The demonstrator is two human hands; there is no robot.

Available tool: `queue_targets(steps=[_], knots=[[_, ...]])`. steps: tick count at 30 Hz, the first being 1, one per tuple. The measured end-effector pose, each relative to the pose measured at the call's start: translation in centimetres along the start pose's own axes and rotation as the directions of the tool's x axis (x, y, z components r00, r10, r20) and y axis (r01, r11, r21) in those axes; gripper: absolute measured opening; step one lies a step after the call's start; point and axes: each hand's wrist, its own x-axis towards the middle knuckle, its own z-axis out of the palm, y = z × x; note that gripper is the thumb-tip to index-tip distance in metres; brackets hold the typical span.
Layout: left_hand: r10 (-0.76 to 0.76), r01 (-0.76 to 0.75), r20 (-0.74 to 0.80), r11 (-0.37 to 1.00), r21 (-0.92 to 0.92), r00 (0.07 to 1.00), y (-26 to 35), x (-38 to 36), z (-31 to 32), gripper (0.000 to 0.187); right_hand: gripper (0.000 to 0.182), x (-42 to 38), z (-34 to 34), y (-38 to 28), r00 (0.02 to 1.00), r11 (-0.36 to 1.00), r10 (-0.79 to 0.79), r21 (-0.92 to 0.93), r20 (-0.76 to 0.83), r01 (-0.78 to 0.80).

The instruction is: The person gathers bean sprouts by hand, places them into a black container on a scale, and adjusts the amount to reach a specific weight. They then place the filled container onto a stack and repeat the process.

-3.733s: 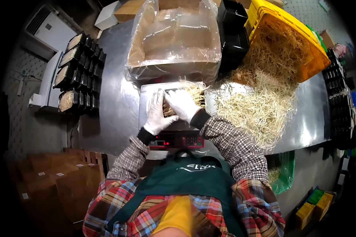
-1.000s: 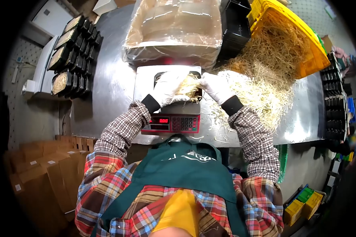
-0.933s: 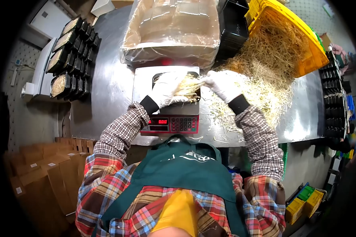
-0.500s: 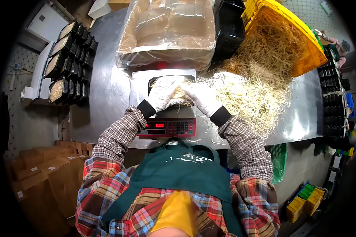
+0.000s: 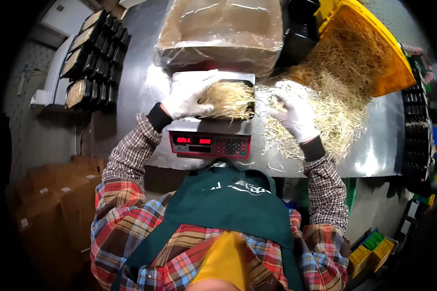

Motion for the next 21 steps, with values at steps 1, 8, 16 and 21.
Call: queue_targets(steps=[1,8,16,21], knots=[[0.002,0.000,-0.062,0.999,0.032,0.998,-1.1,0.0,0.8,0.092,0.084,0.5,1.3,-1.6,0.976,0.975,-0.196,-0.120,-0.094,0.185],[-0.079,0.079,-0.003,0.997,0.010,0.997,-0.7,1.6,5.1,0.129,0.110,4.6,7.3,-4.4,0.943,0.940,-0.328,-0.121,-0.052,0.320],[-0.120,0.121,-0.038,0.992,0.026,0.992,-0.2,2.3,7.6,0.110,0.088,3.6,4.9,-4.3,0.969,0.947,-0.245,-0.206,0.042,0.248],[-0.133,0.141,-0.077,0.985,0.099,0.988,0.1,2.2,8.2,0.096,0.038,2.0,4.8,-3.5,0.948,0.898,-0.166,-0.355,0.271,0.259]])
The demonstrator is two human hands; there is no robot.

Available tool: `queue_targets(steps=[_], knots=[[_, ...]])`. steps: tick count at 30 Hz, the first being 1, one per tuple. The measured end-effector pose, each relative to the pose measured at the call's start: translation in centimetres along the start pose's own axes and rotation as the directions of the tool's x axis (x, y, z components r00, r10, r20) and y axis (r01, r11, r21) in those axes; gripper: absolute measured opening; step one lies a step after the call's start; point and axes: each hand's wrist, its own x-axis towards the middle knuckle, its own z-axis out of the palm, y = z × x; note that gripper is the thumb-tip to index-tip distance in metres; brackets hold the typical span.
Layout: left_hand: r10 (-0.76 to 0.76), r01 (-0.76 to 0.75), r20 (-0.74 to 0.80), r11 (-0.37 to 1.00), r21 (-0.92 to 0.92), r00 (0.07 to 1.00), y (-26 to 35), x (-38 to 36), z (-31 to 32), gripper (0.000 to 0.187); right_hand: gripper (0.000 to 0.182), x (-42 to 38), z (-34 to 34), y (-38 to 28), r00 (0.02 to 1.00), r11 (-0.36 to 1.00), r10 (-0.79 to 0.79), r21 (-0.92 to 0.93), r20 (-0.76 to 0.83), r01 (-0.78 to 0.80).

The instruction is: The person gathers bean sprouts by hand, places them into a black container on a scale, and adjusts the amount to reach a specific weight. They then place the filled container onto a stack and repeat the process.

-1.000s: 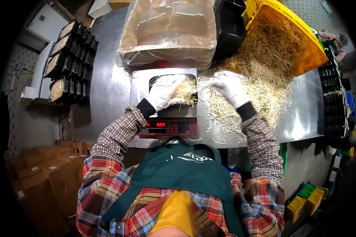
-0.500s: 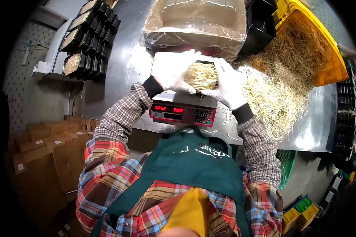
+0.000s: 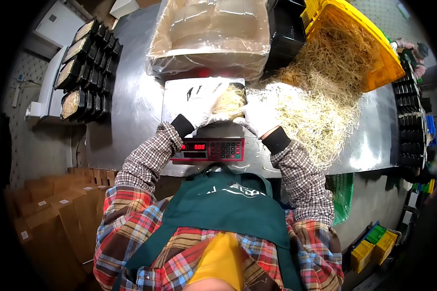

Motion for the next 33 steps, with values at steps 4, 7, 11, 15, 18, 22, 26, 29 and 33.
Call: queue_targets(steps=[4,7,11,15,18,22,26,29,33], knots=[[0.012,-0.012,-0.008,1.000,0.016,1.000,0.0,-0.2,-0.2,0.092,0.033,0.7,0.7,1.5,0.998,0.991,-0.021,0.132,0.056,0.014],[0.019,-0.019,-0.013,0.999,0.044,1.000,0.1,-0.3,-0.2,0.091,0.032,-0.2,0.5,3.1,0.990,0.923,-0.091,0.364,-0.107,0.124],[0.020,-0.020,0.001,1.000,0.012,1.000,0.3,-0.3,-0.9,0.092,0.033,-1.7,-6.2,7.2,0.938,0.977,0.211,-0.047,0.275,-0.206],[-0.009,0.009,0.012,0.999,0.033,1.000,1.9,-0.3,-2.5,0.092,0.053,-3.5,-6.0,6.7,0.990,0.990,0.142,0.023,0.006,-0.142],[0.078,-0.078,-0.099,0.997,0.001,0.992,1.2,-0.1,-1.0,0.092,0.052,-2.5,-3.0,2.3,0.996,0.978,-0.023,0.203,-0.090,0.041],[0.097,-0.101,-0.091,0.994,-0.042,0.991,0.8,0.1,-0.7,0.092,0.046,-0.3,0.6,-0.3,0.998,0.999,0.037,0.010,0.046,-0.038],[0.093,-0.098,-0.110,0.994,-0.046,0.990,0.5,0.1,-0.4,0.090,0.030,0.8,0.2,-0.1,0.994,0.983,0.055,0.167,0.098,-0.070],[0.090,-0.096,-0.103,0.994,-0.056,0.991,0.5,0.1,-0.3,0.091,0.027,0.1,0.3,0.6,0.999,0.988,-0.006,0.156,-0.038,0.012],[0.085,-0.092,-0.097,0.994,-0.062,0.992,0.6,-0.2,-0.5,0.097,0.032,-1.4,-3.8,3.9,0.999,0.958,-0.023,0.287,0.026,0.014]])
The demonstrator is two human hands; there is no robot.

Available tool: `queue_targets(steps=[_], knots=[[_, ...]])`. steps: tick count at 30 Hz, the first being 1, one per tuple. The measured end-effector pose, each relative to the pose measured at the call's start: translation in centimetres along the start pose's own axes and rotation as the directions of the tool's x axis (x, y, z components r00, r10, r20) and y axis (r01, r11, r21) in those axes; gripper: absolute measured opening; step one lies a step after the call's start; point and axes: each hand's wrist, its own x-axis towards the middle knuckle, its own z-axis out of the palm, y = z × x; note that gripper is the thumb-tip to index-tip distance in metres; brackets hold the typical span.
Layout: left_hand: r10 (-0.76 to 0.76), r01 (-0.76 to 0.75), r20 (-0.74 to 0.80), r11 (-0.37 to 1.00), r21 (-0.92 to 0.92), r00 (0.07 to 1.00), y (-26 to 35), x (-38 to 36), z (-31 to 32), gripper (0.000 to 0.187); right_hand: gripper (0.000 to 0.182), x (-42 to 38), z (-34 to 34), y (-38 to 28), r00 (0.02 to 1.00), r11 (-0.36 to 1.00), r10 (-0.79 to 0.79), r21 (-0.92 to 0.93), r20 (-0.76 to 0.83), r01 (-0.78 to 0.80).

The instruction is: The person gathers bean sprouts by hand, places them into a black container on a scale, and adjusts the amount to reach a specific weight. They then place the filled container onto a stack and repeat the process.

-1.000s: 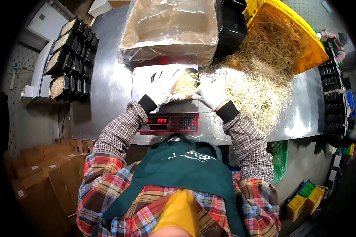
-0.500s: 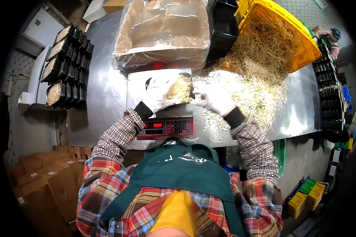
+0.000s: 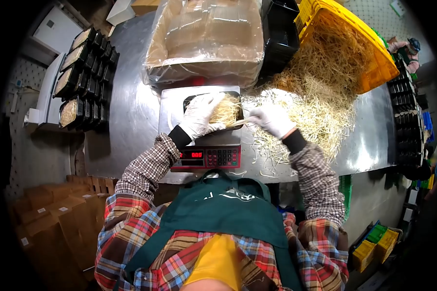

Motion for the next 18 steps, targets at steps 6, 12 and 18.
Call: queue_targets(steps=[6,12,18], knots=[[0.147,-0.145,0.009,0.983,-0.114,0.989,-1.8,-1.2,-4.0,0.085,0.048,-4.8,-3.6,10.0,0.958,0.849,0.232,-0.445,-0.167,-0.283],[-0.069,0.081,0.086,0.988,-0.134,0.994,-6.3,-3.8,-6.8,0.103,0.046,-1.5,-0.7,3.1,0.938,0.950,0.299,0.145,-0.173,-0.276],[-0.152,0.134,0.108,0.978,0.158,0.982,-5.6,-4.0,-3.5,0.109,0.057,3.9,4.3,1.1,0.955,0.975,0.005,0.214,-0.296,0.061]])
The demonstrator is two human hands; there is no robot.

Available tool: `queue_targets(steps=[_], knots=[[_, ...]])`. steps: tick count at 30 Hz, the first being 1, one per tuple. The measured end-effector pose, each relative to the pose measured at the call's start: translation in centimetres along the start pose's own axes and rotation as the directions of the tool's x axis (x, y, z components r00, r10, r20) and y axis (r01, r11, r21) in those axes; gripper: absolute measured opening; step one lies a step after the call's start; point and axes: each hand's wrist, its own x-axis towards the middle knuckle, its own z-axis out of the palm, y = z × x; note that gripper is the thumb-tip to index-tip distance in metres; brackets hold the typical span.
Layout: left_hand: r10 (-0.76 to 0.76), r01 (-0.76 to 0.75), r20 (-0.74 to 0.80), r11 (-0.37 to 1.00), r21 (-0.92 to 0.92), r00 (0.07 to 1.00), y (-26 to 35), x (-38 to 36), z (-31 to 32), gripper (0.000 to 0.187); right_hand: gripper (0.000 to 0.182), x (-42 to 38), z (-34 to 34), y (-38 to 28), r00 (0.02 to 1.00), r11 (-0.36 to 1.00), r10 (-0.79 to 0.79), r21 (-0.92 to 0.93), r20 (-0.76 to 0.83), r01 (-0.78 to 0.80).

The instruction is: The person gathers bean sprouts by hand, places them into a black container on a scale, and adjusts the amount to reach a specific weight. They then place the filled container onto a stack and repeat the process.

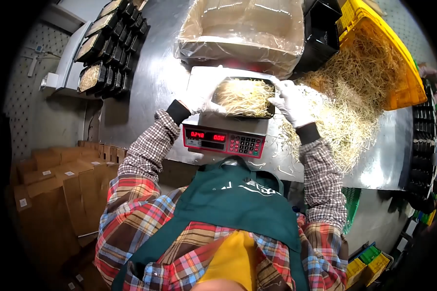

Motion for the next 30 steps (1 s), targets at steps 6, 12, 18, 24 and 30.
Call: queue_targets(steps=[6,12,18,24,30], knots=[[-0.014,0.012,0.019,0.997,0.081,1.000,0.6,0.7,0.5,0.104,0.016,0.7,0.9,1.4,0.995,0.976,-0.068,-0.209,-0.072,0.052],[0.040,-0.041,-0.049,0.999,-0.015,0.998,-0.7,-0.5,1.2,0.101,0.026,-2.1,-9.2,5.5,0.988,0.916,0.156,-0.377,0.020,-0.137],[0.000,-0.018,-0.074,0.970,-0.244,0.997,2.7,0.5,0.4,0.110,0.080,-2.8,-7.2,0.8,1.000,0.949,0.019,-0.315,0.018,-0.012],[0.116,-0.128,-0.086,0.979,-0.155,0.990,4.0,1.9,1.3,0.089,0.064,-0.8,2.5,-3.1,0.996,0.963,-0.081,-0.259,-0.026,0.071],[0.209,-0.249,-0.154,0.913,-0.322,0.966,2.5,1.6,2.9,0.084,0.012,-1.8,0.0,0.8,0.988,0.993,-0.119,-0.004,-0.104,0.119]])
